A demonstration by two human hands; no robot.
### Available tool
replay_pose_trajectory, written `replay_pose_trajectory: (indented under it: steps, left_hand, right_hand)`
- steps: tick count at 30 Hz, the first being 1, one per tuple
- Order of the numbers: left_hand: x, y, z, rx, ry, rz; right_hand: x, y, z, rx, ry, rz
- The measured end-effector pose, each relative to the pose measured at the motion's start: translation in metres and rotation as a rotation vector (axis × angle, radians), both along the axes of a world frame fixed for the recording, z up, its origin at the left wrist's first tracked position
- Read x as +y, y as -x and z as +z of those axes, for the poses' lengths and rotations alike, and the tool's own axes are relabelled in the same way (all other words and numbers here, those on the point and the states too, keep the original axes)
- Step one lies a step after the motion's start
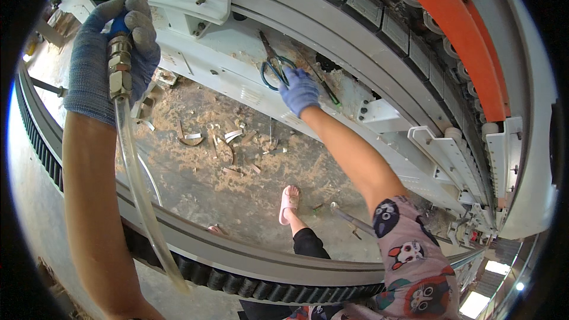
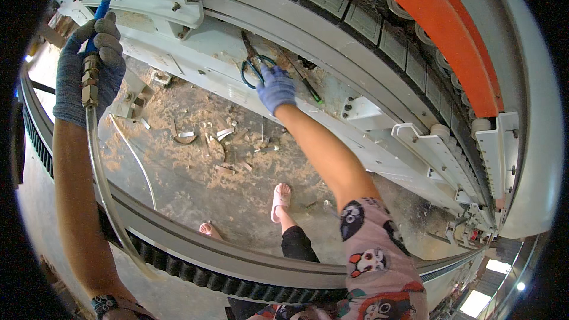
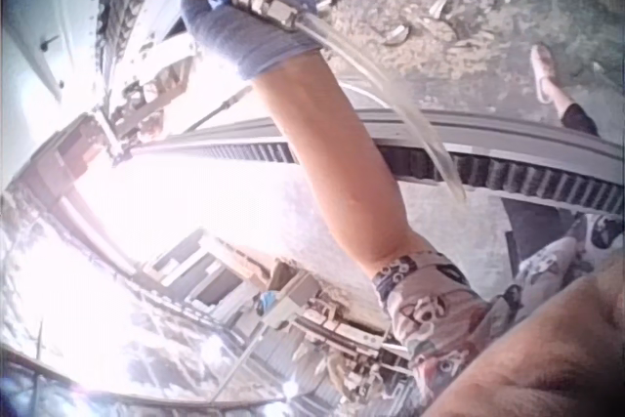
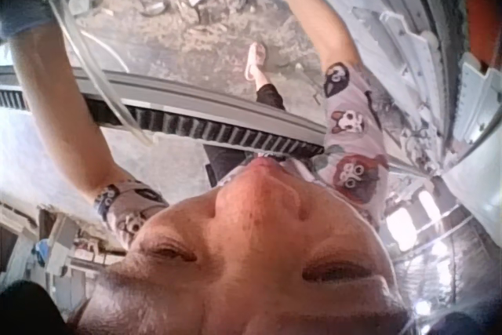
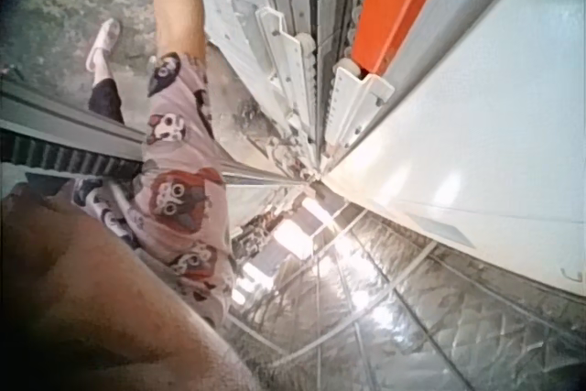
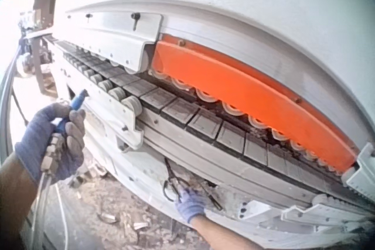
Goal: The person cleans a large industrial machine using a blue air blow gun and a pair of scissors. They remove debris from the machine's rollers and tracks, then briefly interact with a control panel before resuming cleaning.
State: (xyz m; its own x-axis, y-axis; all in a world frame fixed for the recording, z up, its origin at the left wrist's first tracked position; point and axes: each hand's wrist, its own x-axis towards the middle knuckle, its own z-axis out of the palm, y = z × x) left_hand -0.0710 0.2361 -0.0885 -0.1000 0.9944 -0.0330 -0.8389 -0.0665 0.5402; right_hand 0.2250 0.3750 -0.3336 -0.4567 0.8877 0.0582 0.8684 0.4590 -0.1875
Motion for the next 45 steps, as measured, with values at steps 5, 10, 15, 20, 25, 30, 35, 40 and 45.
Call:
replay_pose_trajectory:
  steps: [5,10,15,20,25,30,35,40,45]
  left_hand:
    - [0.0,0.002,0.004,-0.004,-0.002,0.01]
    - [-0.005,-0.019,0.026,0.342,0.289,0.137]
    - [-0.03,-0.031,0.051,0.703,0.574,0.231]
    - [-0.035,-0.048,0.082,0.915,0.546,0.064]
    - [-0.072,-0.041,0.116,0.961,0.345,-0.166]
    - [-0.089,-0.051,0.135,1.012,0.256,-0.157]
    - [-0.093,-0.043,0.133,1.015,0.264,-0.224]
    - [-0.093,-0.044,0.13,1.037,0.268,-0.212]
    - [-0.09,-0.051,0.133,1.072,0.281,-0.183]
  right_hand:
    - [0.025,0.051,0.007,-0.041,0.172,-0.256]
    - [-0.002,0.014,0.027,0.118,0.413,-0.179]
    - [-0.122,0.014,0.157,0.997,1.162,-0.263]
    - [-0.181,-0.023,0.284,0.695,0.712,0.187]
    - [-0.22,-0.006,0.305,0.902,0.567,0.109]
    - [-0.236,0.02,0.302,0.772,0.267,0.091]
    - [-0.239,0.038,0.311,0.653,0.151,0.054]
    - [-0.227,0.033,0.309,0.585,-0.055,0.168]
    - [-0.223,0.027,0.314,0.659,0.17,0.208]
